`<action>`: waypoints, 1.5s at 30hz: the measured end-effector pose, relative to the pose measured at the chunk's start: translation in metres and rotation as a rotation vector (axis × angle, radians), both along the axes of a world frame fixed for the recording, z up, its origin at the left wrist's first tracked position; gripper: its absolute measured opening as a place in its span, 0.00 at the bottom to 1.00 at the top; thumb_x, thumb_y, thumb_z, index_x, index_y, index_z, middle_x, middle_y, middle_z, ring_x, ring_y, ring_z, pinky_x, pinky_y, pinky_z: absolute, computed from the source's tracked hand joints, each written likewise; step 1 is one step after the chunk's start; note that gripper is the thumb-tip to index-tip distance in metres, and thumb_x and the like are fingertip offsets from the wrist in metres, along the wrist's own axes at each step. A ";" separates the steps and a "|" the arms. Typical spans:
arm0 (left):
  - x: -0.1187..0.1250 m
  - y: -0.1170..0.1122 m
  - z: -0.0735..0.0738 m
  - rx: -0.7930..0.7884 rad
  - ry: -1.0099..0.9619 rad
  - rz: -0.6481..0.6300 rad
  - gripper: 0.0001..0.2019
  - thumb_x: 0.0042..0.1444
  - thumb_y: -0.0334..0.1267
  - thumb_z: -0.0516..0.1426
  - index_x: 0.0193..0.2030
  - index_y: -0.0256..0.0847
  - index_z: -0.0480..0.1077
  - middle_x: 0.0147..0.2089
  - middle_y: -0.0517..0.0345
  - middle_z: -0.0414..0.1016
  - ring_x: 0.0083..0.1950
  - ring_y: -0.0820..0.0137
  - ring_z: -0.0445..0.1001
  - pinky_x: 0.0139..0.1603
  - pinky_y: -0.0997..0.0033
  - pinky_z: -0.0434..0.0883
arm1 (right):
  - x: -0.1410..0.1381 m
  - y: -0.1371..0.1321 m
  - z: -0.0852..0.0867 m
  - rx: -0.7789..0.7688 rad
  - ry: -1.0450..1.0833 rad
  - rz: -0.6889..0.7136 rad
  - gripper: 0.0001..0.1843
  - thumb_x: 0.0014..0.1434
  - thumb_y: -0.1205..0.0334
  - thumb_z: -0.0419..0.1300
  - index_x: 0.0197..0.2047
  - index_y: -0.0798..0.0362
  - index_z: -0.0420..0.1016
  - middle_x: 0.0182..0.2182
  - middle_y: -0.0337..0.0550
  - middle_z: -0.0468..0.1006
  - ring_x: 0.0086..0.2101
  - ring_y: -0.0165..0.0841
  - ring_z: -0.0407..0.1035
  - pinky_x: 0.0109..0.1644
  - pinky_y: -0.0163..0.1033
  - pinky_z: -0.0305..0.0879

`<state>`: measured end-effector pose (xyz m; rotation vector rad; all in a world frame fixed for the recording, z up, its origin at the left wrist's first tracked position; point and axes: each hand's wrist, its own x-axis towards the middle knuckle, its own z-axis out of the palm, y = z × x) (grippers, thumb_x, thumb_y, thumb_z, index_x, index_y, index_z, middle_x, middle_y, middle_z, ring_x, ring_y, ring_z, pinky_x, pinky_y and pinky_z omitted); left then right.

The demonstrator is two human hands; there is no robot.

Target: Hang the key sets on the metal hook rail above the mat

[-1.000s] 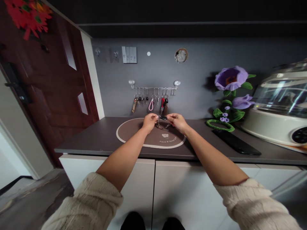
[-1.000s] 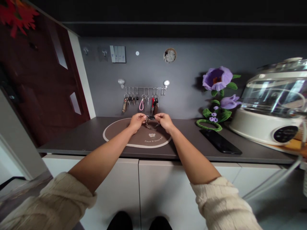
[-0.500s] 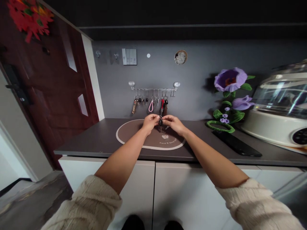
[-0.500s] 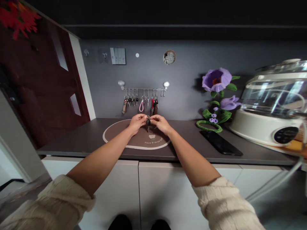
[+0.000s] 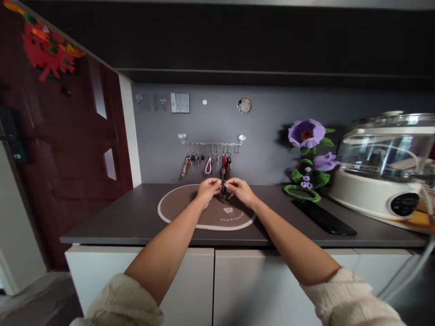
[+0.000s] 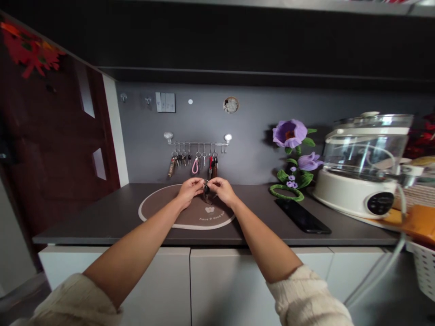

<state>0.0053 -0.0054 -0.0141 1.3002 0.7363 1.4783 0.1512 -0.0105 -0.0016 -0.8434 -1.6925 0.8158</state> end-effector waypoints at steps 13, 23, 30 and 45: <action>0.001 0.015 -0.016 0.107 0.359 0.232 0.07 0.46 0.37 0.54 0.27 0.35 0.67 0.24 0.58 0.69 0.25 0.76 0.66 0.25 0.78 0.62 | 0.003 0.000 0.012 -0.142 0.401 0.017 0.17 0.42 0.52 0.62 0.29 0.54 0.63 0.24 0.35 0.67 0.28 0.27 0.67 0.34 0.36 0.66; 0.003 0.021 -0.024 0.146 0.505 0.264 0.06 0.48 0.35 0.51 0.27 0.35 0.67 0.21 0.61 0.67 0.23 0.77 0.65 0.26 0.78 0.61 | 0.005 0.012 0.057 -0.208 0.525 -0.053 0.04 0.55 0.68 0.51 0.28 0.54 0.61 0.21 0.37 0.68 0.27 0.29 0.70 0.33 0.39 0.70; 0.004 0.023 -0.024 0.165 0.526 0.275 0.05 0.48 0.34 0.51 0.26 0.35 0.66 0.22 0.61 0.67 0.24 0.76 0.65 0.29 0.76 0.63 | 0.008 0.039 0.081 -0.233 0.585 -0.104 0.09 0.54 0.76 0.48 0.26 0.57 0.63 0.21 0.39 0.70 0.23 0.25 0.68 0.31 0.35 0.70; 0.005 0.024 -0.024 0.187 0.557 0.262 0.05 0.48 0.34 0.51 0.26 0.36 0.66 0.22 0.61 0.67 0.24 0.76 0.66 0.30 0.76 0.63 | -0.001 0.081 0.090 -0.326 0.736 -0.237 0.09 0.55 0.74 0.48 0.25 0.58 0.63 0.16 0.37 0.68 0.19 0.24 0.66 0.27 0.31 0.70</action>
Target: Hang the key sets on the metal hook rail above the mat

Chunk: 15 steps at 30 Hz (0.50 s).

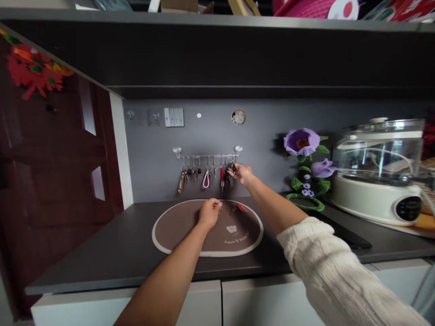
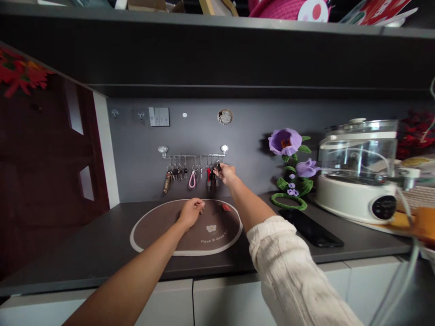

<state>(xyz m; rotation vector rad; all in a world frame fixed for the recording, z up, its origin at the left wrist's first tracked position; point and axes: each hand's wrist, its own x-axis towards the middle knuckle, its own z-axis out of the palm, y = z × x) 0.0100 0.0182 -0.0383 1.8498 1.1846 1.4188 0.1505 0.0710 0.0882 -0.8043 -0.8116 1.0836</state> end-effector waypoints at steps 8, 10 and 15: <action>0.001 -0.002 0.001 -0.012 -0.015 -0.008 0.05 0.48 0.33 0.51 0.26 0.36 0.66 0.22 0.61 0.67 0.23 0.77 0.65 0.29 0.76 0.63 | 0.004 0.008 -0.008 -0.049 0.057 -0.013 0.08 0.54 0.74 0.50 0.25 0.57 0.63 0.15 0.35 0.67 0.19 0.23 0.65 0.29 0.32 0.70; 0.001 -0.003 0.002 -0.013 -0.014 -0.009 0.05 0.48 0.33 0.51 0.26 0.36 0.66 0.22 0.61 0.67 0.23 0.76 0.65 0.29 0.76 0.63 | 0.004 0.008 -0.011 -0.052 0.023 -0.018 0.08 0.54 0.75 0.50 0.25 0.57 0.63 0.15 0.35 0.67 0.19 0.22 0.64 0.28 0.31 0.69; 0.000 -0.002 0.002 0.001 -0.002 -0.015 0.05 0.48 0.33 0.51 0.26 0.36 0.66 0.22 0.60 0.68 0.24 0.76 0.65 0.29 0.76 0.63 | 0.005 0.006 -0.019 -0.027 -0.067 -0.001 0.09 0.53 0.76 0.49 0.25 0.56 0.64 0.16 0.34 0.67 0.19 0.21 0.64 0.28 0.28 0.67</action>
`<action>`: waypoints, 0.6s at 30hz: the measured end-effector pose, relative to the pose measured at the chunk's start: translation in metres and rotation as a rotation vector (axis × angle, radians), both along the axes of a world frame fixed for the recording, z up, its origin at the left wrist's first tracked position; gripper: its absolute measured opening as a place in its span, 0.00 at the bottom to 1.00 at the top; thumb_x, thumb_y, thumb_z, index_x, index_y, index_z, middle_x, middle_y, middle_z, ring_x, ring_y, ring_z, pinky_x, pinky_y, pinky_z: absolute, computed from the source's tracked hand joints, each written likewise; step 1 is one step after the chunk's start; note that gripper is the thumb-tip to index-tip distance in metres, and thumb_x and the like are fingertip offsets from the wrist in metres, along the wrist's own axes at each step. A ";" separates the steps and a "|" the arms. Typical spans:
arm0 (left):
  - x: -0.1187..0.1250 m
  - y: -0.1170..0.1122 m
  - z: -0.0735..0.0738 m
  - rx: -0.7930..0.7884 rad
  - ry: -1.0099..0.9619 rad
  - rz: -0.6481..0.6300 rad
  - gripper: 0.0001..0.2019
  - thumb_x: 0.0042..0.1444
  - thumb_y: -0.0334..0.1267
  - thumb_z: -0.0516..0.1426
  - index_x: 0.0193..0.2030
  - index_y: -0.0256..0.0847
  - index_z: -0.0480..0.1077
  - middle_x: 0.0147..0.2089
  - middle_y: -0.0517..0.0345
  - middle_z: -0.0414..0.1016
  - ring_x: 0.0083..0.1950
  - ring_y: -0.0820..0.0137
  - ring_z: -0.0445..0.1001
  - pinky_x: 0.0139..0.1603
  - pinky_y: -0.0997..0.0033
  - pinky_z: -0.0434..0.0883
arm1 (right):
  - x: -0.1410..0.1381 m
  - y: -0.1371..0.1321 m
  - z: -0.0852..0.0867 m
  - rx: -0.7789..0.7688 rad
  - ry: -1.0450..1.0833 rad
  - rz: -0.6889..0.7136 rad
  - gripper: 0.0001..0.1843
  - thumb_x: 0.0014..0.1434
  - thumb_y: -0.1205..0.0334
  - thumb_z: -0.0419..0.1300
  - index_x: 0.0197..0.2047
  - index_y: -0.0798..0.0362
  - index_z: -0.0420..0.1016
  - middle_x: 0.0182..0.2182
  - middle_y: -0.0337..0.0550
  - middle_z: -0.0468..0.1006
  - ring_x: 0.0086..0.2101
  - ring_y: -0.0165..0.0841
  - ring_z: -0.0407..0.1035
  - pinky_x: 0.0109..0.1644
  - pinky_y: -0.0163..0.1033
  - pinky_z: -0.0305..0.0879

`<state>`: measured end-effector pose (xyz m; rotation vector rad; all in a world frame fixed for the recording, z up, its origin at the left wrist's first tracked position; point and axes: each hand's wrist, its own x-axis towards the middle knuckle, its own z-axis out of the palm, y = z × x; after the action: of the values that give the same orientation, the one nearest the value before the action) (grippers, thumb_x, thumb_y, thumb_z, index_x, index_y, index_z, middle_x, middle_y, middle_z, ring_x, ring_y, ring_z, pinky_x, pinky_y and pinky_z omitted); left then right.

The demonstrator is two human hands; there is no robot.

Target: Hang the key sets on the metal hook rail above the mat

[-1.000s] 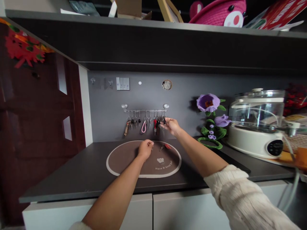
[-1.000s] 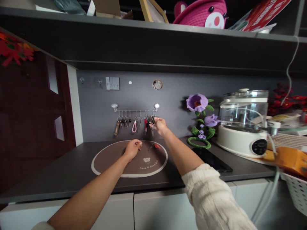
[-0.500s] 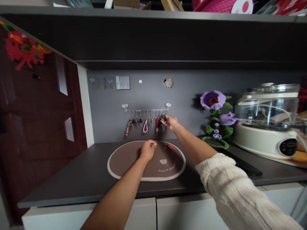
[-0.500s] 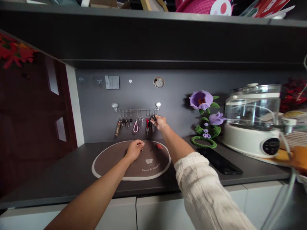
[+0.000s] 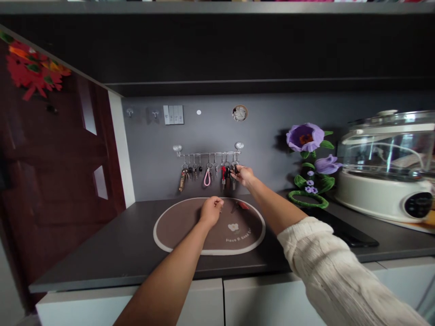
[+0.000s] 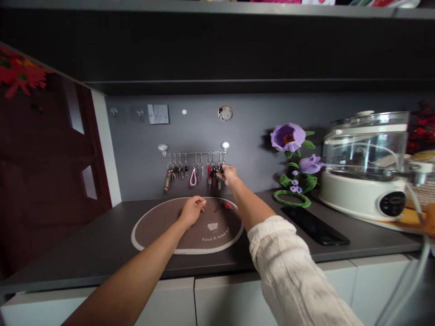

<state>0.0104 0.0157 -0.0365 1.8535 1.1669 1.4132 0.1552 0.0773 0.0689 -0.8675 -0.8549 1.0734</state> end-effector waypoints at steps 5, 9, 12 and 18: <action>0.000 0.001 -0.001 -0.012 -0.001 -0.002 0.05 0.48 0.33 0.51 0.26 0.36 0.66 0.22 0.60 0.68 0.24 0.76 0.65 0.29 0.76 0.63 | 0.002 0.003 -0.004 0.021 -0.032 -0.027 0.08 0.53 0.74 0.50 0.24 0.55 0.62 0.14 0.32 0.64 0.18 0.21 0.63 0.25 0.28 0.64; 0.001 0.000 0.001 -0.018 -0.010 -0.002 0.05 0.48 0.33 0.51 0.26 0.36 0.66 0.22 0.60 0.67 0.24 0.77 0.65 0.29 0.77 0.63 | 0.004 0.007 -0.007 0.058 -0.098 -0.049 0.09 0.52 0.71 0.52 0.21 0.55 0.61 0.10 0.30 0.57 0.15 0.21 0.58 0.22 0.26 0.60; 0.001 -0.001 0.001 -0.021 -0.015 -0.003 0.05 0.48 0.33 0.51 0.26 0.36 0.65 0.22 0.61 0.67 0.23 0.77 0.65 0.29 0.77 0.63 | 0.005 0.009 -0.010 0.091 -0.154 -0.048 0.10 0.50 0.69 0.55 0.19 0.55 0.60 0.10 0.30 0.56 0.15 0.21 0.55 0.21 0.25 0.58; 0.000 0.003 -0.002 -0.021 -0.022 -0.012 0.05 0.48 0.33 0.51 0.27 0.36 0.66 0.23 0.60 0.67 0.24 0.76 0.65 0.30 0.75 0.64 | 0.007 0.008 -0.014 0.112 -0.156 -0.046 0.09 0.49 0.73 0.53 0.19 0.56 0.61 0.12 0.31 0.60 0.16 0.20 0.55 0.23 0.25 0.57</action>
<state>0.0105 0.0187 -0.0385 1.8236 1.1539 1.4060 0.1622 0.0851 0.0554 -0.8803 -1.0107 0.9176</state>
